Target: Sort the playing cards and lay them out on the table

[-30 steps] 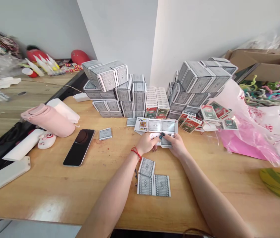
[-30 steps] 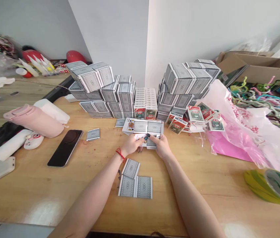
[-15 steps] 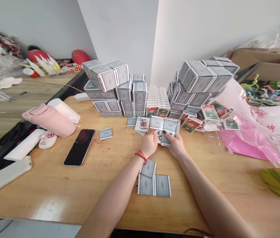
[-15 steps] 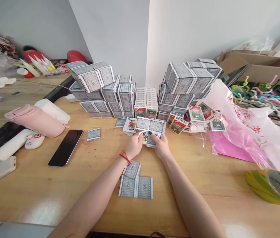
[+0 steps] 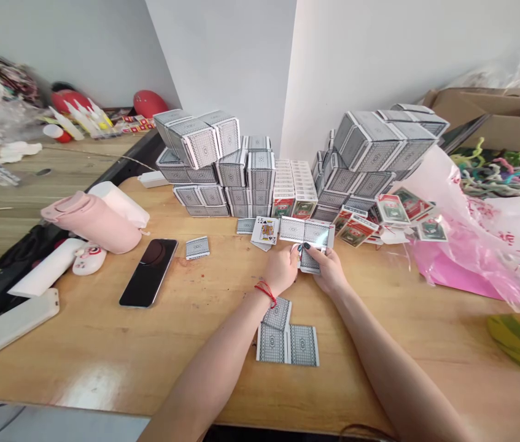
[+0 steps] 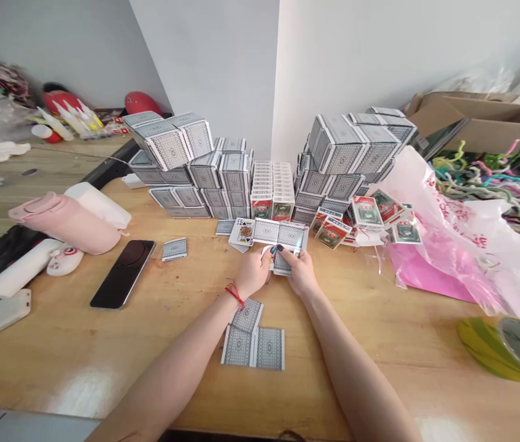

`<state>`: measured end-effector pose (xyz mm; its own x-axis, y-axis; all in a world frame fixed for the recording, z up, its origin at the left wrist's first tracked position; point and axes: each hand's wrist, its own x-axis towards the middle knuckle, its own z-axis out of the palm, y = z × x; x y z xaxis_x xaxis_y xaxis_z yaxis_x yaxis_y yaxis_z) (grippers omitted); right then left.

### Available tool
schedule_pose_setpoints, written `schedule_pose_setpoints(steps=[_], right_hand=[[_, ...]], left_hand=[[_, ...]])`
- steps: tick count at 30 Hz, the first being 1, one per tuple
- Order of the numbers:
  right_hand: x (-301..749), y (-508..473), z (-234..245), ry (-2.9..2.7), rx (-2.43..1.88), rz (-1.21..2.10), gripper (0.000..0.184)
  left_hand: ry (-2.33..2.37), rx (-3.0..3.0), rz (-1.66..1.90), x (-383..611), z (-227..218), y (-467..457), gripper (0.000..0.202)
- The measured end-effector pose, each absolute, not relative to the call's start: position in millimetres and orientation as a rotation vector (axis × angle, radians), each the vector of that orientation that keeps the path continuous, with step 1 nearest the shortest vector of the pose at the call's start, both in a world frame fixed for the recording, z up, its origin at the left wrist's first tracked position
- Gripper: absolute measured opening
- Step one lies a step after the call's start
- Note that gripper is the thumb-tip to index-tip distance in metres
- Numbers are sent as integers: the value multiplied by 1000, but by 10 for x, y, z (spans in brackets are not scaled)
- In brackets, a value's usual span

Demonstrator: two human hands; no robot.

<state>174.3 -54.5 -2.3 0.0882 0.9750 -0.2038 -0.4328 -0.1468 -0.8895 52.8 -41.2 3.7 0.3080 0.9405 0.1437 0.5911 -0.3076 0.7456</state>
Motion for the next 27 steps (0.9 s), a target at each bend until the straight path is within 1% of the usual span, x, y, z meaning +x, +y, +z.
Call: schedule_pose_setpoints(steps=[3,9,14,19,27], right_hand=[[1731,-546,-19,-702,-1054,1399,31],[1761,-525,3,-713,-1036,1399,32],[1781,-532,20,-691,-1018,1418,35],[1778,-534,1,-668,-1021,1424,37],[1766,-533,-43,-656,-1007,1436,33]], left_hand=[[1367,2043,772,511,48,-411,40],[1273,2010,707,382,56,-328,51],[1301,2079,711,383,15,-293,45],[1308,2103,708,427,8,-316,44],[1306,2133,694,440,28,-328,40]])
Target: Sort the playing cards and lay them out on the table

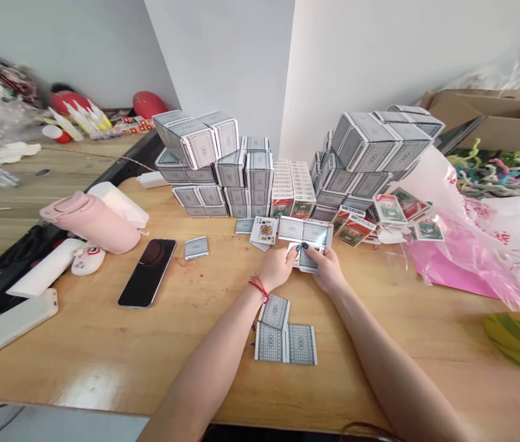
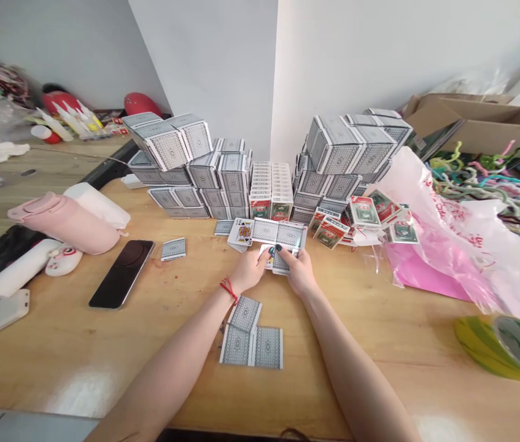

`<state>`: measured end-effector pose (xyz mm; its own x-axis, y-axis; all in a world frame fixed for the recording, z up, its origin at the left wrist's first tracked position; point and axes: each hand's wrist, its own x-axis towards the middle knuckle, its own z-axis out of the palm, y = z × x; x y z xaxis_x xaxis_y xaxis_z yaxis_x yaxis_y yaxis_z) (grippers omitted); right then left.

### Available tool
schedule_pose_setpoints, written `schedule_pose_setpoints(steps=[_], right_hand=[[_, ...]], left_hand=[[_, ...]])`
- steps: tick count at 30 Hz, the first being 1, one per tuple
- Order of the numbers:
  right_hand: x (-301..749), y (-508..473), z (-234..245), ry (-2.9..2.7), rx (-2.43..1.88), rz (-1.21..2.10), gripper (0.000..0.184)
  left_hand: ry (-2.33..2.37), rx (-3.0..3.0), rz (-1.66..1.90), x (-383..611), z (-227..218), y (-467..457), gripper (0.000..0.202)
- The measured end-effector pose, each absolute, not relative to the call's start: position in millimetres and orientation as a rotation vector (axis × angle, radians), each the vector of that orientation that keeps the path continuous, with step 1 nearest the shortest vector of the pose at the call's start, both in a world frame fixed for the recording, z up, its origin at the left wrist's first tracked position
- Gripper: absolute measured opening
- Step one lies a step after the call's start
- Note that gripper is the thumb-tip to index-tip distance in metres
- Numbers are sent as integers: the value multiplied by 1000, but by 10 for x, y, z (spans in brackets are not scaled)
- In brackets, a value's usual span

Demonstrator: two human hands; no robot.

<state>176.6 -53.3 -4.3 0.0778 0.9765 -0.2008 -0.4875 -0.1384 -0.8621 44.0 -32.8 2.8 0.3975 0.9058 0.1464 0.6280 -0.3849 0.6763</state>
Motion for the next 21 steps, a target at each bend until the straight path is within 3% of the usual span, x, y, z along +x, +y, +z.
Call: schedule_pose_setpoints(steps=[21], right_hand=[[1740,-540,-38,-657,-1027,1421,28]], left_hand=[[1287,2144,622,464,-2,-312,42]])
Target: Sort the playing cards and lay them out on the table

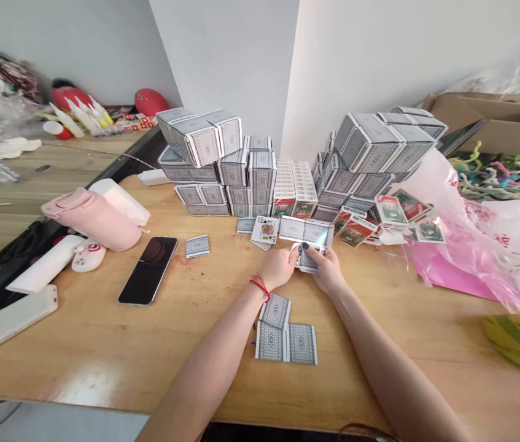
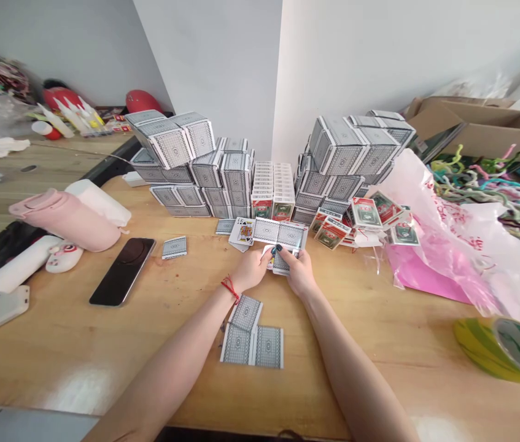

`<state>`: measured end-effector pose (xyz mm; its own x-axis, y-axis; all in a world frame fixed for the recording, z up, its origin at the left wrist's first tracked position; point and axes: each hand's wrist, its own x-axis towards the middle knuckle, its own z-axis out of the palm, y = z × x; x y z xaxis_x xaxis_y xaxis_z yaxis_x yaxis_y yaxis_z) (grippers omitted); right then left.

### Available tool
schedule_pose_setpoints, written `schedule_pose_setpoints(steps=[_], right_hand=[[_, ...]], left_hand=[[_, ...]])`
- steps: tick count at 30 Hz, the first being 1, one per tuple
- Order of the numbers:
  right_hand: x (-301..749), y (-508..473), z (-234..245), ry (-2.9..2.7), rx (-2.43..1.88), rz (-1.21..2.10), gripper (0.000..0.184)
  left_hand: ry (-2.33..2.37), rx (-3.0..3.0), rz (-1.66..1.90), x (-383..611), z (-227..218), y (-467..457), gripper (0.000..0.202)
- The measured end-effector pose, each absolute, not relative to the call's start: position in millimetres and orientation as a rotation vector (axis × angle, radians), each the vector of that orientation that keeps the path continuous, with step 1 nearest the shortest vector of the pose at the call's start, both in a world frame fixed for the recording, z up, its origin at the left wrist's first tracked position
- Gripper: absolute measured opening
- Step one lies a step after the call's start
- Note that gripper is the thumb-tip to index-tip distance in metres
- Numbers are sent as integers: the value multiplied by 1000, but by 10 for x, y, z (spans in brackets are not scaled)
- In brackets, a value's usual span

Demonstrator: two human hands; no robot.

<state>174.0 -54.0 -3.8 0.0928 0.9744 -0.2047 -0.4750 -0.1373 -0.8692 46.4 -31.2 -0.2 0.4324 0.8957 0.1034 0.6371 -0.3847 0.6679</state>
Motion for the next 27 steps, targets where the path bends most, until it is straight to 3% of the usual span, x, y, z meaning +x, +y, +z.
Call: schedule_pose_setpoints(steps=[5,13,27], right_hand=[[1740,-533,-41,-654,-1030,1395,30],[1798,-535,-39,-727,-1018,1445,27],[1778,-512,-45,-658,-1030,1318,35]], left_hand=[[1250,2126,670,454,16,-314,42],[1138,1960,616,391,86,-339,58],[1250,2077,723,389,2,-342,50]])
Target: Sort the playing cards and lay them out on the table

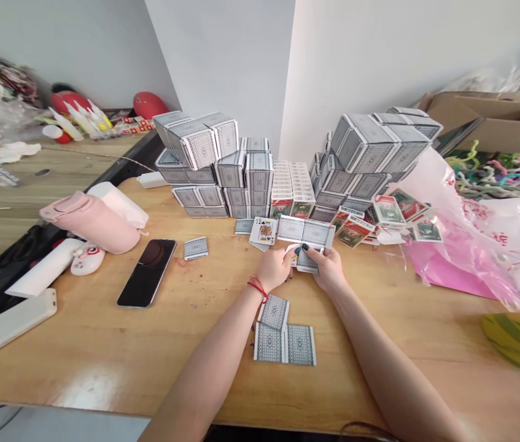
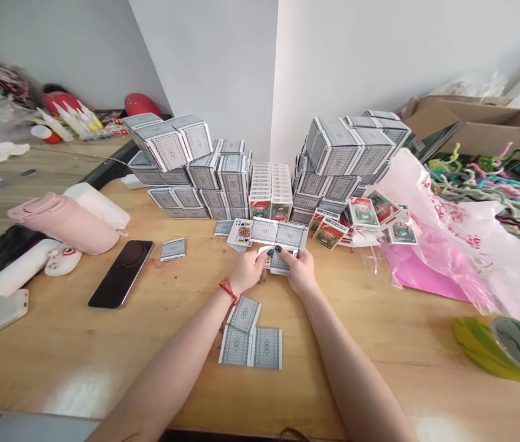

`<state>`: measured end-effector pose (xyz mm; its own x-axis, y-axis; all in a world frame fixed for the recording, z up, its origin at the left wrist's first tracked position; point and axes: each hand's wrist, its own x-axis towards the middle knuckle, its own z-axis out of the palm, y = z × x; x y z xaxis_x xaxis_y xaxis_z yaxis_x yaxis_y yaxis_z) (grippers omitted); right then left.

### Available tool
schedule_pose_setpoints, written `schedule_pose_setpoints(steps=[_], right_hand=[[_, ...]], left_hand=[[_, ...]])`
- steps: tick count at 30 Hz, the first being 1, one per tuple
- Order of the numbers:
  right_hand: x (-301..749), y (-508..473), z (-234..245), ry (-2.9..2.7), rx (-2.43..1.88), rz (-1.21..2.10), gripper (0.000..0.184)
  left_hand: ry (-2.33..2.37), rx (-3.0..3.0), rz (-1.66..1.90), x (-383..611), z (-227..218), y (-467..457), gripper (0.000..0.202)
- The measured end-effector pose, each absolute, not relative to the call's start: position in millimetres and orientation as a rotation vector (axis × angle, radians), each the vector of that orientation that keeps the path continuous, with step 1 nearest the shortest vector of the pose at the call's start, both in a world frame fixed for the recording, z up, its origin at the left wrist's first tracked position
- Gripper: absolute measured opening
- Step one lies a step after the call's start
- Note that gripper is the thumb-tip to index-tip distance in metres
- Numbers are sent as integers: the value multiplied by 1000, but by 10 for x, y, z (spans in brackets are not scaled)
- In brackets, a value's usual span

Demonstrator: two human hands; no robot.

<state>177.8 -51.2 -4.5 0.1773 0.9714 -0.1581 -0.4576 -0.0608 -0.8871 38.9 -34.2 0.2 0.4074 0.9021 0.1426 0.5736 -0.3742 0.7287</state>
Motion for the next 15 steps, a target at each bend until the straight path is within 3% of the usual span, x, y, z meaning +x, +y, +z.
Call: schedule_pose_setpoints(steps=[15], right_hand=[[1671,-564,11,-582,-993,1153,32]], left_hand=[[1573,2240,1029,409,-105,-432,44]])
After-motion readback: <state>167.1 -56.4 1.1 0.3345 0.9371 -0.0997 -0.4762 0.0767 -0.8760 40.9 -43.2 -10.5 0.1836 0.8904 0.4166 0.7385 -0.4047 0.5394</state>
